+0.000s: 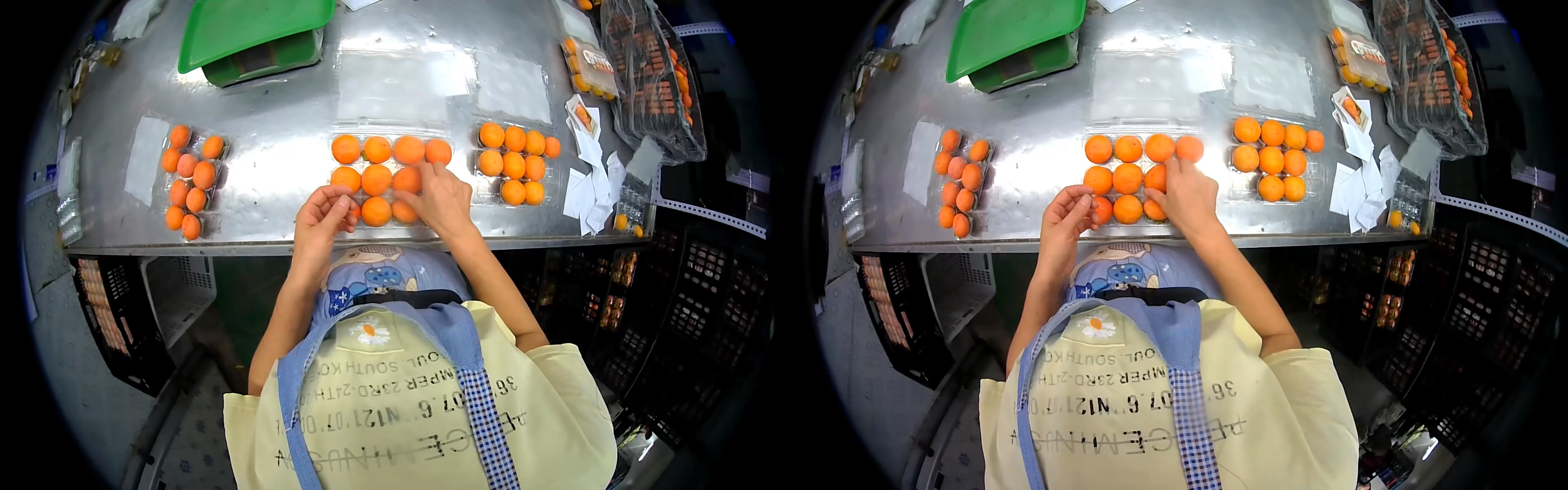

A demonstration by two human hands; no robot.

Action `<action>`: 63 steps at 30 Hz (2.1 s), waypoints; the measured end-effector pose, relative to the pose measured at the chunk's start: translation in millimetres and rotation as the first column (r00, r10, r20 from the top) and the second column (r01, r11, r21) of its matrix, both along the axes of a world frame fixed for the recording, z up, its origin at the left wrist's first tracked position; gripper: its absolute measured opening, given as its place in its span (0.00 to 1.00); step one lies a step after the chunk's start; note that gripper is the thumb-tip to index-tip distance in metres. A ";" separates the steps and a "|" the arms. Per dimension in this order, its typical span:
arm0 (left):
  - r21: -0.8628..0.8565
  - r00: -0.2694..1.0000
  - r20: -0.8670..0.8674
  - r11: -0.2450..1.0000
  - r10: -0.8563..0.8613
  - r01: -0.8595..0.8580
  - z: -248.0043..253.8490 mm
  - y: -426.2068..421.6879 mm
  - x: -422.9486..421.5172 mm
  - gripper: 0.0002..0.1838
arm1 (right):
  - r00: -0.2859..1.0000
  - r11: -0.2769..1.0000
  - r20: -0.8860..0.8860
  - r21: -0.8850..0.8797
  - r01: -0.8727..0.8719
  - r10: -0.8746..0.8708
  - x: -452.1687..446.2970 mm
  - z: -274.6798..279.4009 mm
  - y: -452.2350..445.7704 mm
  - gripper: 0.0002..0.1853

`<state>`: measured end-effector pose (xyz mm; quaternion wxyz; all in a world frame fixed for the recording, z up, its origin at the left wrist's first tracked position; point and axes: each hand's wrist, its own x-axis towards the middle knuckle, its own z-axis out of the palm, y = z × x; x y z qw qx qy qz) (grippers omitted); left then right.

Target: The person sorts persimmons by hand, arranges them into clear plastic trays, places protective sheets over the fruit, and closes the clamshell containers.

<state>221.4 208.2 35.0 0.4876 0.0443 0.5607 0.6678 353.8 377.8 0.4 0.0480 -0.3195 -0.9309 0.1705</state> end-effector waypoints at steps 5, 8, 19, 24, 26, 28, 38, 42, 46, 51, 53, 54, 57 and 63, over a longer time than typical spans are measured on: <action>0.014 1.000 0.008 1.000 0.016 -0.016 -4.3 -0.9 -5.6 0.09 | 0.998 0.995 0.026 -0.074 0.067 -0.065 -2.7 8.8 -5.7 0.25; 0.011 1.000 0.005 1.000 0.016 -0.016 -6.2 -0.4 -5.4 0.09 | 0.995 0.988 0.041 -0.126 0.094 -0.090 -3.2 13.1 -5.6 0.24; -0.001 1.000 0.001 1.000 0.015 -0.015 -8.0 0.5 -5.3 0.09 | 0.989 0.983 -0.127 -0.177 0.054 -0.077 -8.2 1.1 -13.4 0.24; 0.002 1.000 -0.015 1.000 -0.024 0.024 -7.4 0.3 -5.8 0.10 | 0.930 0.859 -0.309 -0.513 0.011 -0.197 2.9 -1.3 3.1 0.26; 0.022 0.996 -0.025 0.996 -0.085 0.086 -1.6 4.4 -3.6 0.12 | 0.834 0.644 -0.419 -0.758 -0.103 -0.359 7.6 14.9 4.7 0.26; 0.075 0.991 0.028 0.989 -0.130 0.127 7.7 10.0 1.4 0.15 | 0.799 0.577 -0.483 -0.787 -0.217 -0.358 8.3 40.6 -0.5 0.31; 0.394 0.980 0.150 0.917 -0.131 0.062 29.9 10.9 10.9 0.22 | 0.722 0.444 -0.635 -0.750 -0.490 -0.276 4.9 65.2 -20.2 0.35; 0.449 0.997 -0.055 0.891 -0.046 0.066 23.7 7.5 11.0 0.27 | 0.731 0.299 -0.561 -0.827 -0.476 -0.389 1.7 62.9 -21.3 0.32; 0.418 0.960 -0.276 0.906 0.052 0.071 23.3 7.1 14.1 0.29 | 0.808 0.059 -0.372 -0.919 -0.390 -0.456 4.3 53.9 -22.7 0.26; 0.275 0.754 -0.653 0.951 0.078 0.140 22.3 4.7 16.3 0.28 | 0.864 -0.362 -0.174 -0.855 -0.371 -0.473 -2.9 65.5 -30.5 0.31; 0.223 0.642 -0.765 0.956 0.051 0.189 21.6 2.2 12.6 0.29 | 0.869 -0.392 -0.185 -0.836 -0.384 -0.458 -1.7 59.3 -30.1 0.33; 0.201 0.577 -0.816 0.955 0.039 0.220 22.4 2.2 8.7 0.29 | 0.872 -0.407 -0.190 -0.826 -0.390 -0.450 -1.4 56.9 -29.9 0.33; 0.173 0.539 -0.842 0.956 0.018 0.238 39.9 2.6 3.5 0.31 | 0.818 -0.425 -0.203 -0.773 -0.472 -0.539 -0.4 57.3 -33.1 0.31; 0.353 0.957 -0.291 0.930 0.005 0.103 23.8 -3.0 4.9 0.32 | 0.792 0.007 -0.456 -0.868 -0.496 -0.406 -1.1 59.1 -30.2 0.36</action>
